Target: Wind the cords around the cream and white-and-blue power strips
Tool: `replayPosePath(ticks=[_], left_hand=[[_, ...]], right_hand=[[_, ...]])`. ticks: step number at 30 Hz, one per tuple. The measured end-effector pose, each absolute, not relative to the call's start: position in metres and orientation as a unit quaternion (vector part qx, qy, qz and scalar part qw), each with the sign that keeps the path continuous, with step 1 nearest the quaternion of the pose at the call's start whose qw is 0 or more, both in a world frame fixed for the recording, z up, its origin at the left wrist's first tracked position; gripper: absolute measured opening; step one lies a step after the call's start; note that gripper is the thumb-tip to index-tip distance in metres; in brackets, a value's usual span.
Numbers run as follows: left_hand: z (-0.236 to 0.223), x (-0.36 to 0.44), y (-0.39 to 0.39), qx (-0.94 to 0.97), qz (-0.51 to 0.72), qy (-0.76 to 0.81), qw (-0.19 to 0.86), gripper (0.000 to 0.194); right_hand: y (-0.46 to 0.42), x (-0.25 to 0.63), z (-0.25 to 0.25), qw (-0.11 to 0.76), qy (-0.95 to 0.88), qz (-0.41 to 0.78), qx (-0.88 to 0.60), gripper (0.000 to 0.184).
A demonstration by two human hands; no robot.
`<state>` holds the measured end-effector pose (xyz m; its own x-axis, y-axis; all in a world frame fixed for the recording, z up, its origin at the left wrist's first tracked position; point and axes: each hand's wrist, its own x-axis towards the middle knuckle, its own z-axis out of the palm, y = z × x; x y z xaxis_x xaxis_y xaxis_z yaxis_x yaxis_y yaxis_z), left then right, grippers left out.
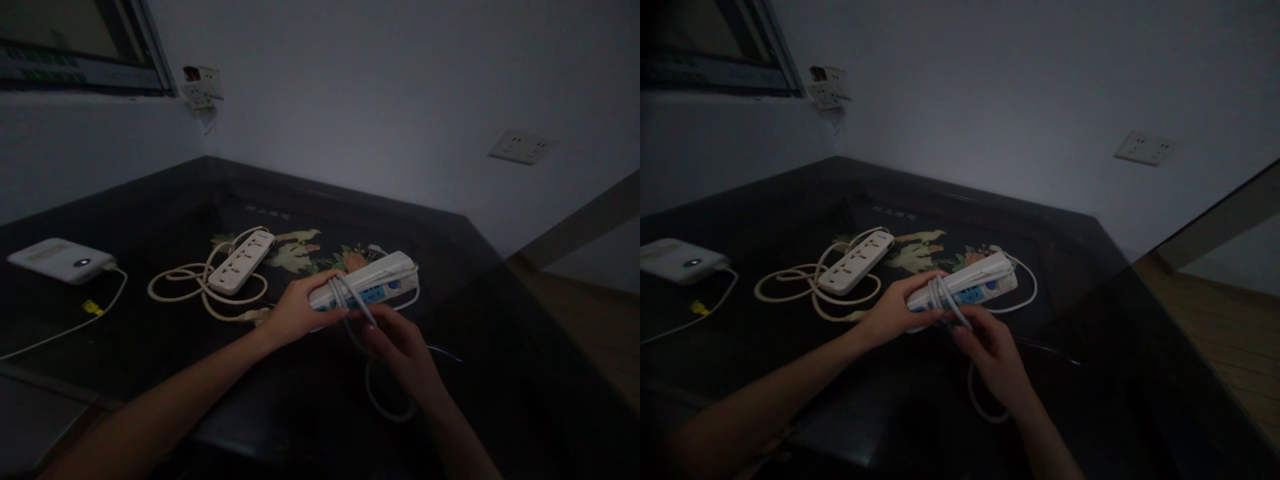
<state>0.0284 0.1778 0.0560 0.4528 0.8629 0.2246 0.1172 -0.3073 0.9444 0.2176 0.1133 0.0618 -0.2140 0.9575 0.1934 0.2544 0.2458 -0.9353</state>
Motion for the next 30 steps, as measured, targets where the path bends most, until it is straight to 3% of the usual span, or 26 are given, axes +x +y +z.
replayPosePath(ticks=[7,13,18,25,30], left_hand=[[0.053,0.031,0.178,0.689,0.4,0.335,0.504,0.06],[0.05,0.033,0.181,0.628,0.394,0.346,0.574,0.071],[0.048,0.031,0.186,0.523,0.412,0.328,0.67,0.068],[0.043,0.027,0.189,0.463,0.392,0.284,0.742,0.055],[0.042,0.027,0.186,0.45,0.369,0.274,0.766,0.057]], right_hand=[[0.106,0.214,0.058,0.393,-0.774,0.255,-0.425,0.027],[0.105,0.216,0.057,0.392,-0.799,0.2,-0.41,0.027],[0.107,0.214,0.061,0.376,-0.745,0.271,-0.48,0.021],[0.116,0.223,0.059,0.355,-0.661,0.445,-0.488,0.046],[0.121,0.228,0.059,0.348,-0.651,0.467,-0.486,0.052]])
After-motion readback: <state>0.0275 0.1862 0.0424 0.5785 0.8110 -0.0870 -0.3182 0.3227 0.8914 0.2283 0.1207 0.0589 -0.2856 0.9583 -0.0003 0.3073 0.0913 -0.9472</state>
